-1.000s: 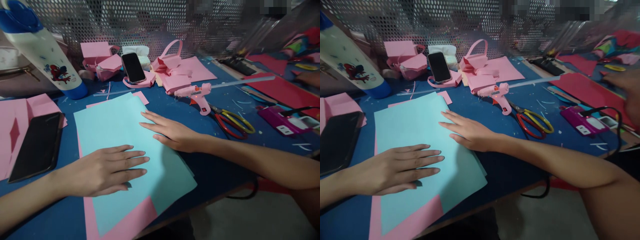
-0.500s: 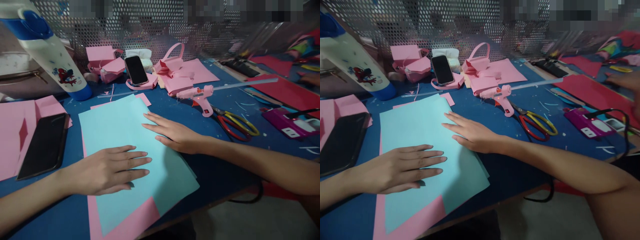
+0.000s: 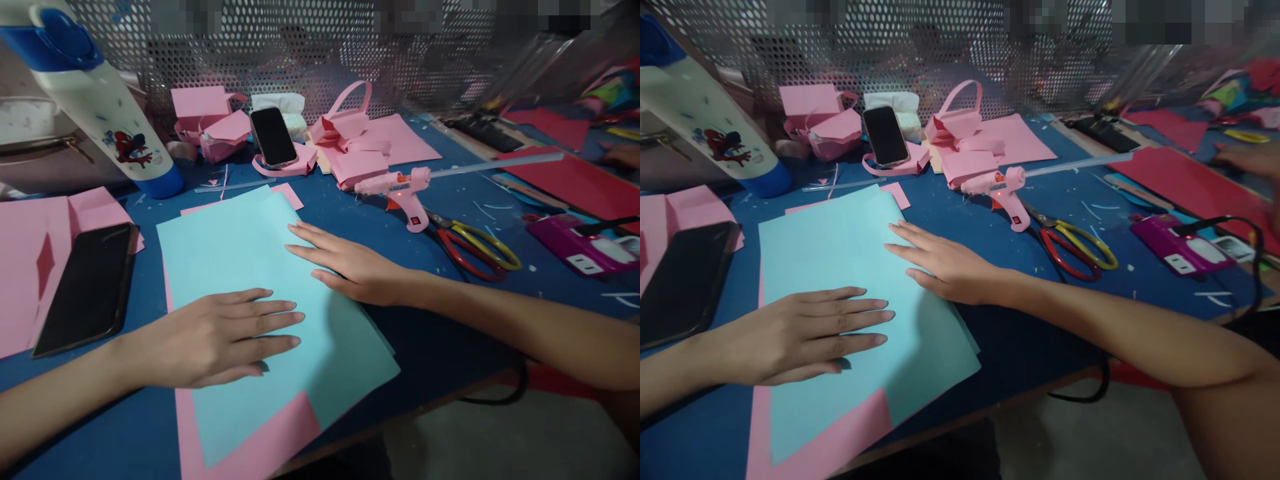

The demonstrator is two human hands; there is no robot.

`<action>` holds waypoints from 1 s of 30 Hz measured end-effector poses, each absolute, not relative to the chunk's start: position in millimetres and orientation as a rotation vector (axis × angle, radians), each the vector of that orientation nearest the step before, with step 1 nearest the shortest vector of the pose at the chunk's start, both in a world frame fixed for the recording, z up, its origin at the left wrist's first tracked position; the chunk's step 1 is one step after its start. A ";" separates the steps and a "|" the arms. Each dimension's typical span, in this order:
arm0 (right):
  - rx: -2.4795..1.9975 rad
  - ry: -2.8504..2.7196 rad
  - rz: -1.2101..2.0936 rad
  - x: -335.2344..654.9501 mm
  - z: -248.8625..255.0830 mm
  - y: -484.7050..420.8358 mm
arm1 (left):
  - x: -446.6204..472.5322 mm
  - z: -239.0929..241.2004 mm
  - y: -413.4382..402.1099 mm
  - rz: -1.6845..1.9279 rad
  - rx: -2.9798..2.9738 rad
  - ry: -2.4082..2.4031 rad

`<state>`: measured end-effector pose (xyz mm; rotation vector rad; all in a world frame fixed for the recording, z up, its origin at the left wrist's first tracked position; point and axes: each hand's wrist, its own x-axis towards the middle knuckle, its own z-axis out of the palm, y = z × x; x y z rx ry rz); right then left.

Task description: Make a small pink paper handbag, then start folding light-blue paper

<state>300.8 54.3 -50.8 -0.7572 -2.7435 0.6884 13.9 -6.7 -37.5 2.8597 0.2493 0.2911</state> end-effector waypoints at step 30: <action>-0.793 -2.760 0.628 302.3 -49.7 54.5 | 15.7 -36.5 -5.0 0.274 2.901 0.264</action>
